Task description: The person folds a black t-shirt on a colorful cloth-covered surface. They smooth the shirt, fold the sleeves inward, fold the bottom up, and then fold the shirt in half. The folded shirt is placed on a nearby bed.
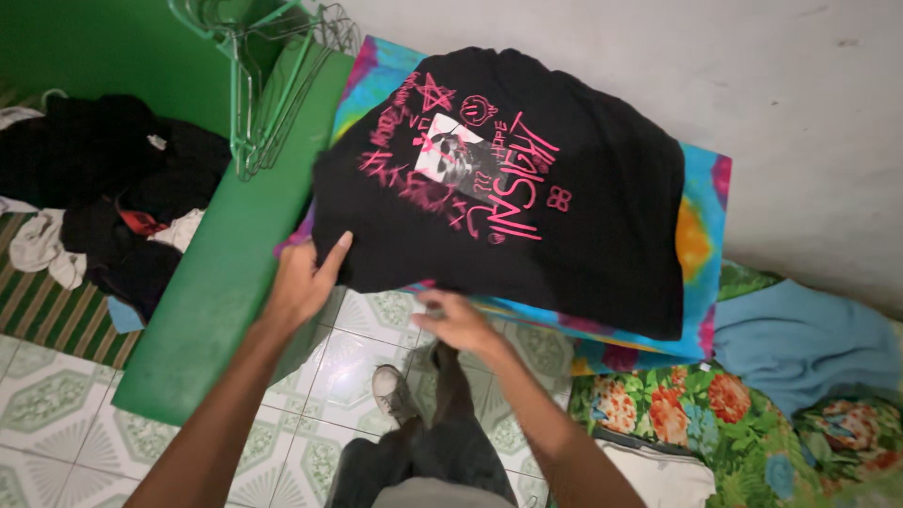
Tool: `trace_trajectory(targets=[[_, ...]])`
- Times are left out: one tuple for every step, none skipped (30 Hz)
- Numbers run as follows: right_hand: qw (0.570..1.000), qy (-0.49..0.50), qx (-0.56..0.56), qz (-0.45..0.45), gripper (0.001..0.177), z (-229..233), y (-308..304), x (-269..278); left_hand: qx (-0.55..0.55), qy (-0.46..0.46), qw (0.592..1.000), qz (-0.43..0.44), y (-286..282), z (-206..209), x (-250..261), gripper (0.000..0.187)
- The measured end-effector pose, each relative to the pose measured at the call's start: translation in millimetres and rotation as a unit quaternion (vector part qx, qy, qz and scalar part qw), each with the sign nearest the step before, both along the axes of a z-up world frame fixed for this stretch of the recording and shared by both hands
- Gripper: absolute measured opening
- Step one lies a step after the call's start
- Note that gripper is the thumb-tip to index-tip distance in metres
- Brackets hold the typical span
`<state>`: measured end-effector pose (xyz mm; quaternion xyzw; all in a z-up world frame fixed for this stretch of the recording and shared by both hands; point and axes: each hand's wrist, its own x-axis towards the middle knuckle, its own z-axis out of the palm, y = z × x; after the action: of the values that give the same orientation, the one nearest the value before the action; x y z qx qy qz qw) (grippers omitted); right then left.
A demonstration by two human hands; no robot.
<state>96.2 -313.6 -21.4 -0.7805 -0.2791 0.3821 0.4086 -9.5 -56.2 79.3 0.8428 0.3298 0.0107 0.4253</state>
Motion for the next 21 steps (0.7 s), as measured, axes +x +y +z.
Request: trace_trajectory(targets=[[0.998,0.06,0.019,-0.023,0.054,-4.1,12.4,-7.1,-0.021,-0.029,0.999,0.009,-1.5,5.1,1.7,0.051],[0.991,0.119,0.038,-0.046,0.059,-7.3,24.7,-14.2,-0.043,-0.058,0.997,0.017,-2.6,8.8,3.2,0.055],[0.98,0.178,0.057,-0.069,0.064,-9.7,36.0,-21.6,-0.064,-0.087,0.994,0.025,-2.2,12.3,3.9,0.058],[0.983,0.144,0.085,-0.071,0.067,-11.8,47.1,-29.1,-0.106,-0.099,0.989,0.013,1.1,16.2,5.4,0.062],[0.985,0.109,0.112,-0.073,0.071,-13.4,56.1,-35.1,-0.148,-0.11,0.983,0.0,5.1,20.0,8.7,0.068],[0.985,0.074,0.139,-0.075,0.074,-13.7,61.2,-38.9,-0.191,-0.121,0.974,-0.013,8.5,23.9,10.5,0.074],[0.98,0.106,0.139,-0.093,0.07,-12.4,63.4,-42.6,-0.203,-0.089,0.975,-0.011,10.6,27.7,10.2,0.076],[0.975,0.137,0.138,-0.111,0.065,-10.2,65.5,-47.4,-0.214,-0.057,0.975,-0.009,12.3,30.8,9.3,0.078],[0.968,0.167,0.135,-0.126,0.061,-7.2,66.9,-49.4,-0.227,-0.026,0.974,-0.006,14.0,32.9,9.5,0.08],[0.977,0.134,0.141,-0.083,0.05,-3.2,65.6,-49.5,-0.231,-0.041,0.972,-0.018,17.1,34.1,10.6,0.08],[0.984,0.1,0.144,-0.041,0.04,1.6,59.6,-50.6,-0.237,-0.054,0.969,-0.031,18.6,33.3,11.0,0.079],[0.987,0.066,0.146,0.001,0.032,7.0,56.3,-52.5,-0.243,-0.067,0.967,-0.043,19.8,31.8,10.6,0.079],[0.985,0.021,0.169,-0.03,0.032,13.0,55.2,-54.8,-0.255,-0.069,0.964,-0.04,20.2,30.5,11.1,0.079],[0.979,-0.025,0.191,-0.061,0.033,19.3,53.6,-57.7,-0.267,-0.07,0.96,-0.037,20.3,29.6,11.6,0.078],[0.97,-0.071,0.213,-0.09,0.036,25.0,53.6,-56.2,-0.279,-0.073,0.957,-0.034,20.6,29.6,13.1,0.078],[0.969,-0.07,0.201,-0.123,0.039,29.3,55.4,-50.0,-0.293,-0.064,0.953,-0.034,21.3,30.5,14.6,0.077],[0.968,-0.067,0.189,-0.154,0.042,31.6,58.3,-42.9,-0.307,-0.055,0.95,-0.033,22.8,32.0,14.7,0.076],[0.965,-0.065,0.176,-0.186,0.046,32.3,60.3,-36.1,-0.32,-0.045,0.946,-0.032,23.7,33.8,15.6,0.076],[0.96,-0.148,0.196,-0.134,0.047,31.7,60.9,-30.8,-0.333,-0.051,0.941,-0.029,24.4,36.0,17.2,0.075],[0.946,-0.229,0.213,-0.08,0.047,30.2,60.6,-25.4,-0.346,-0.058,0.936,-0.027,25.1,38.3,19.5,0.075],[0.923,-0.307,0.228,-0.025,0.048,27.4,60.3,-21.9,-0.359,-0.063,0.931,-0.025,25.3,40.1,20.3,0.074]])
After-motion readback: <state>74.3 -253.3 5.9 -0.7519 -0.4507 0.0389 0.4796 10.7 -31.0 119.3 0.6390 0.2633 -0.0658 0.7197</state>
